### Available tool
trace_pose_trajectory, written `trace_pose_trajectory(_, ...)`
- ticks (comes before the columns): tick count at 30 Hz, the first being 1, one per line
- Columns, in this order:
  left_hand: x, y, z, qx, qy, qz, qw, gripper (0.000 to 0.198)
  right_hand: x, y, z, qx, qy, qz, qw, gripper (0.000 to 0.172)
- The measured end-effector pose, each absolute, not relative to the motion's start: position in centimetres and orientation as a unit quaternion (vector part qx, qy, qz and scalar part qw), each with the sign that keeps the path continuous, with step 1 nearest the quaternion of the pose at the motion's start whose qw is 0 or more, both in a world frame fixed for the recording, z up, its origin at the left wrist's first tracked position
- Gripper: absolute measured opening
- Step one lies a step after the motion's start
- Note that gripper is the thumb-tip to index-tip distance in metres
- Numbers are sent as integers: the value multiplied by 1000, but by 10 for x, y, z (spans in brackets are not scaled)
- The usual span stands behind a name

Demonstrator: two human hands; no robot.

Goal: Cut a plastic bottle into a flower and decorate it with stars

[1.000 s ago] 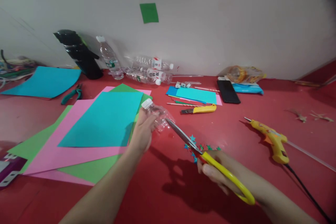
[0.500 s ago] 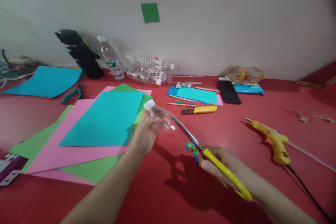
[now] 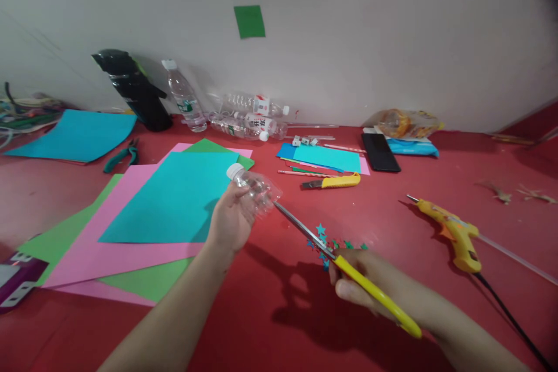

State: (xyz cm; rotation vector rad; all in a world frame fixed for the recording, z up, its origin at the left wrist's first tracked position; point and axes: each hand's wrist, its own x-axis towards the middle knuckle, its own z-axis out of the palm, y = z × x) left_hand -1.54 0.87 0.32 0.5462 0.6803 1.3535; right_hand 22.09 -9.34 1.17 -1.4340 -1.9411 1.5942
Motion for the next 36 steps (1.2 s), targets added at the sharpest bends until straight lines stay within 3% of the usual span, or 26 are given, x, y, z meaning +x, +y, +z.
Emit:
trace_pose_trajectory(10,-3,5,4,312,350,612,637,18,217,-93,11,-471,-645,579,165,60)
trace_pose_trajectory(36,3,0,-2,278,354,635,628,16,213,-95,12,-458,-645,588,170,56)
